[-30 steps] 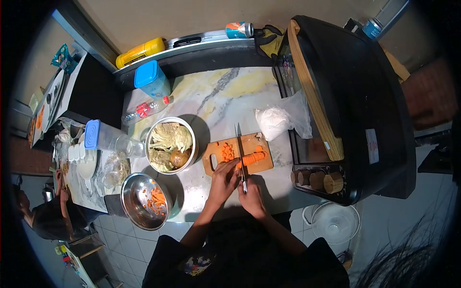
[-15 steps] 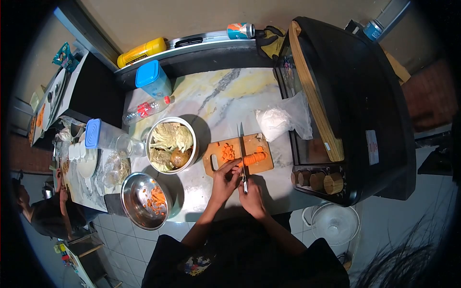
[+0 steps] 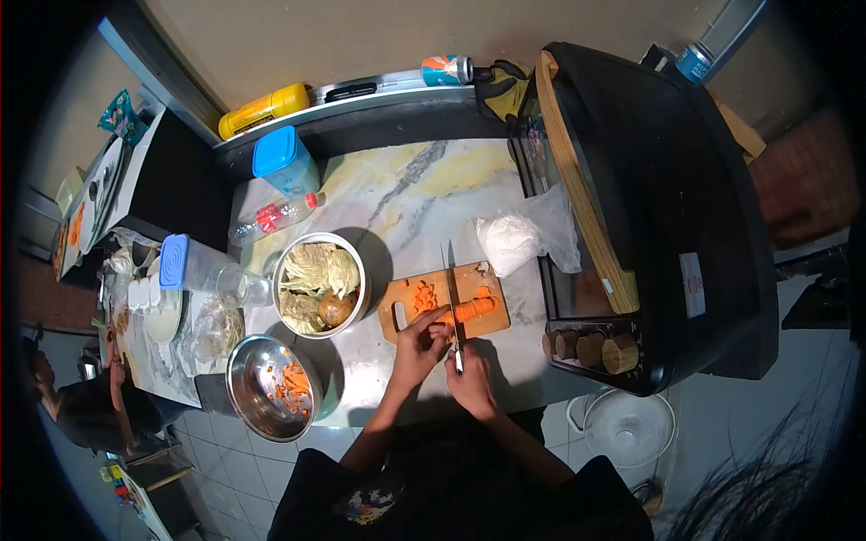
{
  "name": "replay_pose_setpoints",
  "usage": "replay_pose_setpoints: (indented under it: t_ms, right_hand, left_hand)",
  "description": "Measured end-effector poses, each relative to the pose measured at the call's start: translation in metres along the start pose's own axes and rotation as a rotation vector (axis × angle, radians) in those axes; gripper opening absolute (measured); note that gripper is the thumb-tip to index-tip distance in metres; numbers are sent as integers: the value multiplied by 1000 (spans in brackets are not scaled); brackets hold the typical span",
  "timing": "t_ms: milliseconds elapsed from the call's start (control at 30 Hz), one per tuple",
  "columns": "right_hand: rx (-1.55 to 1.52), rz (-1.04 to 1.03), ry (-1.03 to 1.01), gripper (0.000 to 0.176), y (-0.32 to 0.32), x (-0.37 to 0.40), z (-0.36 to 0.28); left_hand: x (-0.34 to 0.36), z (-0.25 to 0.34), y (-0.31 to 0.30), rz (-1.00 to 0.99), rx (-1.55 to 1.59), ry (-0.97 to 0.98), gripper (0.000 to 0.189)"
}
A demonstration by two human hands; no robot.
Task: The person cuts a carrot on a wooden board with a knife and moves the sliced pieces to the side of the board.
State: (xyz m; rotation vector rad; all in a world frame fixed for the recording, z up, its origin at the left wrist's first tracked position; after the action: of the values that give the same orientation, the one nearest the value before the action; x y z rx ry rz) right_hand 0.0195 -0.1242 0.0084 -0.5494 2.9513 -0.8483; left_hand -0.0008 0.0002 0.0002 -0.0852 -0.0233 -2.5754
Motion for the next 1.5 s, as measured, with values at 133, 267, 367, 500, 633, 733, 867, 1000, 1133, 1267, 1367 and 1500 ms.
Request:
replay_pose_setpoints:
  t_ms: [133,267,367,500,633,733,867,1000,1133,1267,1367,1500]
  right_hand:
    - [3,-6,-16,18,0,1,1]
    - [51,-92,60,23,-4,-1,-3]
    - [48,-79,55,24,-2,-2,0]
    - [58,-85,67,25,-4,-1,-1]
    - [72,-109,63,26,-4,-2,-1]
    - [88,-95,38,26,-1,0,5]
    - [85,-97,45,27,-1,0,5]
    - [34,-91,95,26,-5,0,-7]
    - [125,-56,34,22,-5,0,-8]
    - [39,-60,6,20,-7,-1,-19]
    - [46,-33,-17,19,-3,-2,-13]
    - [34,-36,30,18,-3,-1,-13]
  left_hand:
    - [2,-5,1,30,5,-58,24]
    - [-1,-1,-3,-7,-147,-59,26]
    - [0,-4,1,80,-127,19,24]
    - [2,-5,3,92,-95,-43,24]
    - [0,-13,3,117,-94,-3,23]
    - [1,-13,4,116,-79,-9,23]
    - [1,-15,4,115,-48,-11,23]
    - [2,-7,2,101,-44,-30,23]
    - [2,-2,1,38,-87,-37,23]
    - [0,2,-1,6,-122,38,20]
    - [-1,4,1,45,-155,76,21]
    - [1,-1,1,63,-131,59,20]
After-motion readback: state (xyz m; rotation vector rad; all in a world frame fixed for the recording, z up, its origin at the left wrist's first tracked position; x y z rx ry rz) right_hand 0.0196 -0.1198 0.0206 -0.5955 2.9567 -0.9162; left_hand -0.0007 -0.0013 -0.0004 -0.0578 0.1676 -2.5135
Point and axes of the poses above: each hand's wrist, its own x-axis away from the middle knuckle, its own y-axis out of the palm, z = x × y, the point moved 1 cm from there along -x, towards the middle knuckle, and after that the axes turned 6 degrees about z, right-handed, at the moved point
